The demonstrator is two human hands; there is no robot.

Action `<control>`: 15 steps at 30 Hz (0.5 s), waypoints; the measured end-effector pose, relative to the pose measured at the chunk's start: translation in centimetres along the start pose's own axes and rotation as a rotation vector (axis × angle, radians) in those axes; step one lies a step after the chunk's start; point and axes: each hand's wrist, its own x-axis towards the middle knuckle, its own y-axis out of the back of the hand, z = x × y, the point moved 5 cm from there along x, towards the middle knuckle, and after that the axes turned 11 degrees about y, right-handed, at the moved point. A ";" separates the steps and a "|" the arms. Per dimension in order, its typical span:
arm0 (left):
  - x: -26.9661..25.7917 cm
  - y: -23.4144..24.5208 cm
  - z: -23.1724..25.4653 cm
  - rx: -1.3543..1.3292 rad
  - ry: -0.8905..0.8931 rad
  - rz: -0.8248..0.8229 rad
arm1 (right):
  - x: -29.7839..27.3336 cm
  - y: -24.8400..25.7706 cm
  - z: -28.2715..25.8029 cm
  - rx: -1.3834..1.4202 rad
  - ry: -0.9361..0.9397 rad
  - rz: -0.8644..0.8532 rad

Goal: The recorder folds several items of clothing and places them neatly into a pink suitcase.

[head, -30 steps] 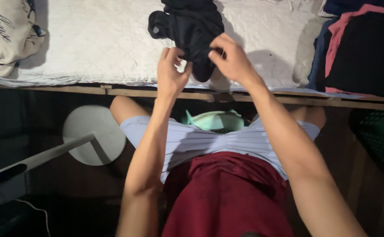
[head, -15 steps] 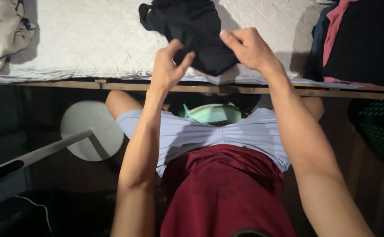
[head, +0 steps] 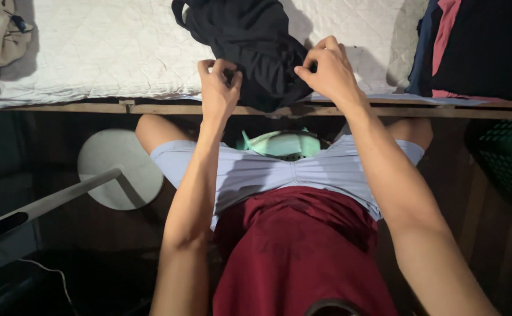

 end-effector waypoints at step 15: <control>0.1 -1.6 -1.8 -0.200 0.180 -0.078 | 5.6 -1.8 -2.8 0.149 0.042 -0.010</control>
